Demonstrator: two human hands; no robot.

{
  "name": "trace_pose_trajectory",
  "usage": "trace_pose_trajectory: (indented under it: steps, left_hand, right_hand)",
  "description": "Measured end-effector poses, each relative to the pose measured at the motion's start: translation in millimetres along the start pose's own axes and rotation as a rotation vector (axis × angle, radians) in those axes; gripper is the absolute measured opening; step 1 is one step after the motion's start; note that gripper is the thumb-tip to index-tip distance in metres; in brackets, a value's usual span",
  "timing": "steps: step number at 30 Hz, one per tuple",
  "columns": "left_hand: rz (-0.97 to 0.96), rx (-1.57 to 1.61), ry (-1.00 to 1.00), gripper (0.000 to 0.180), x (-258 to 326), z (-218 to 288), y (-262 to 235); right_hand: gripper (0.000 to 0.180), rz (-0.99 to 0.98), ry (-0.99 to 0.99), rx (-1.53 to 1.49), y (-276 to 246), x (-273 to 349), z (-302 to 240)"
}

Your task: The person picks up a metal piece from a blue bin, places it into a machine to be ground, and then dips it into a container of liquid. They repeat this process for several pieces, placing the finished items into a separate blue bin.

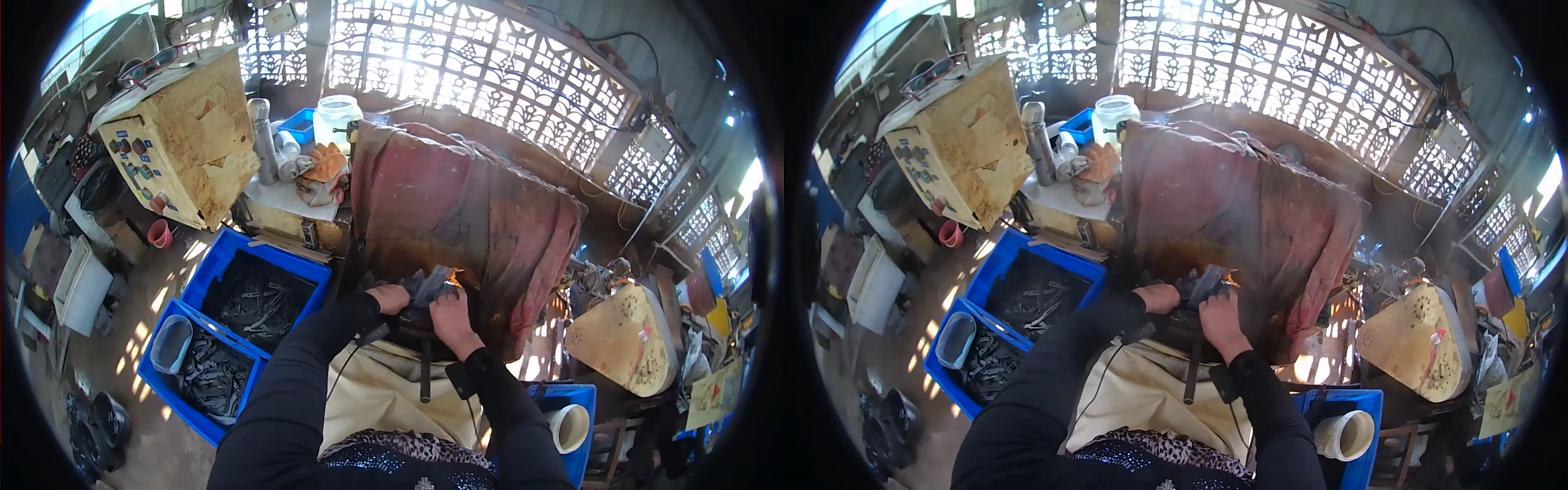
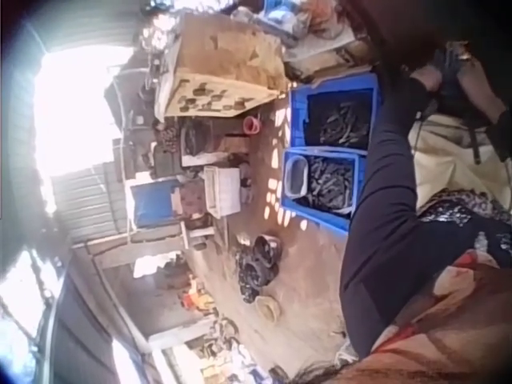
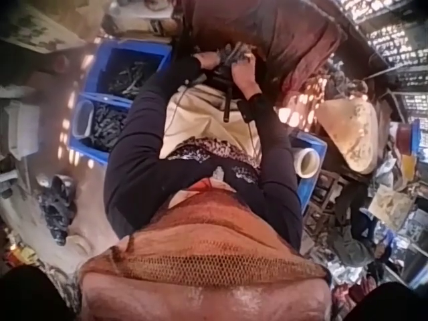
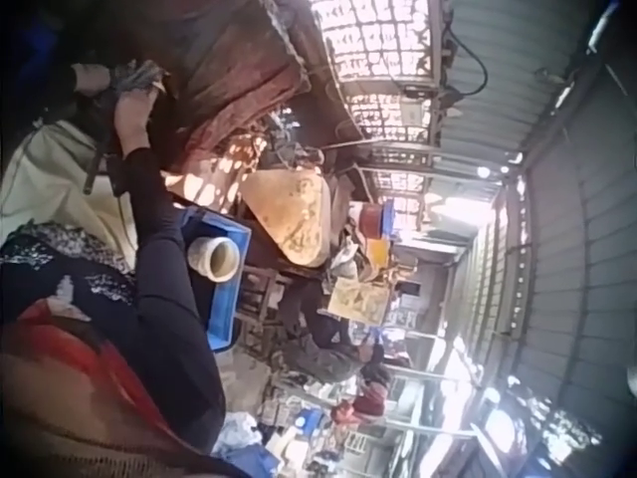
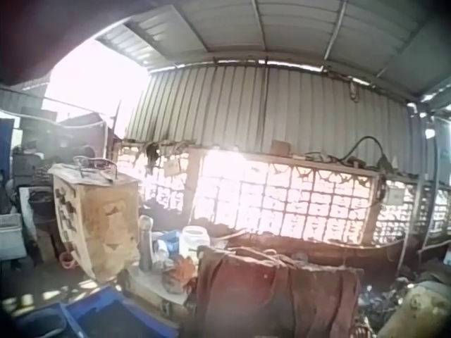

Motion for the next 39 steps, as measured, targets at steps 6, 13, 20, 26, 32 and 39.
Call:
trace_pose_trajectory:
  steps: [6, 13, 20, 26, 32, 39]
  left_hand:
    - [0.067, -0.095, 0.111, 0.017, -2.1, 12.2, 19.8]
    - [0.003, -0.060, 0.027, 0.015, -2.9, 1.6, -9.2]
    - [0.053, 0.067, 0.077, 0.018, -2.6, -0.4, 13.2]
    - [0.121, -0.032, 0.029, 0.018, -4.2, -9.4, 22.1]
    - [0.180, -0.082, 0.074, 0.017, -15.0, -20.7, 23.0]
    - [0.176, 0.001, 0.075, 0.015, -12.7, -17.6, 26.6]
  right_hand:
    - [0.011, -0.071, 0.021, -0.021, 9.7, 30.5, 7.5]
    - [0.010, -0.077, 0.256, -0.311, 2.1, -1.8, 36.4]
    - [0.007, -0.029, 0.260, -0.312, 28.7, 29.3, 26.8]
    - [0.005, 0.022, 0.117, -0.160, 19.7, 28.4, 18.9]
    - [0.003, 0.057, -0.032, -0.045, 10.2, 20.5, 24.3]
    - [0.004, 0.088, -0.164, -0.040, -4.1, 13.1, 24.7]
Point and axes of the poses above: each hand's wrist, its own x-axis away from the middle knuckle, its own y-axis out of the palm, z = x × y, the point moved 2 cm from there along -x, towards the middle knuckle, and after that the axes turned 8 degrees about -z, right-handed, at the moved point
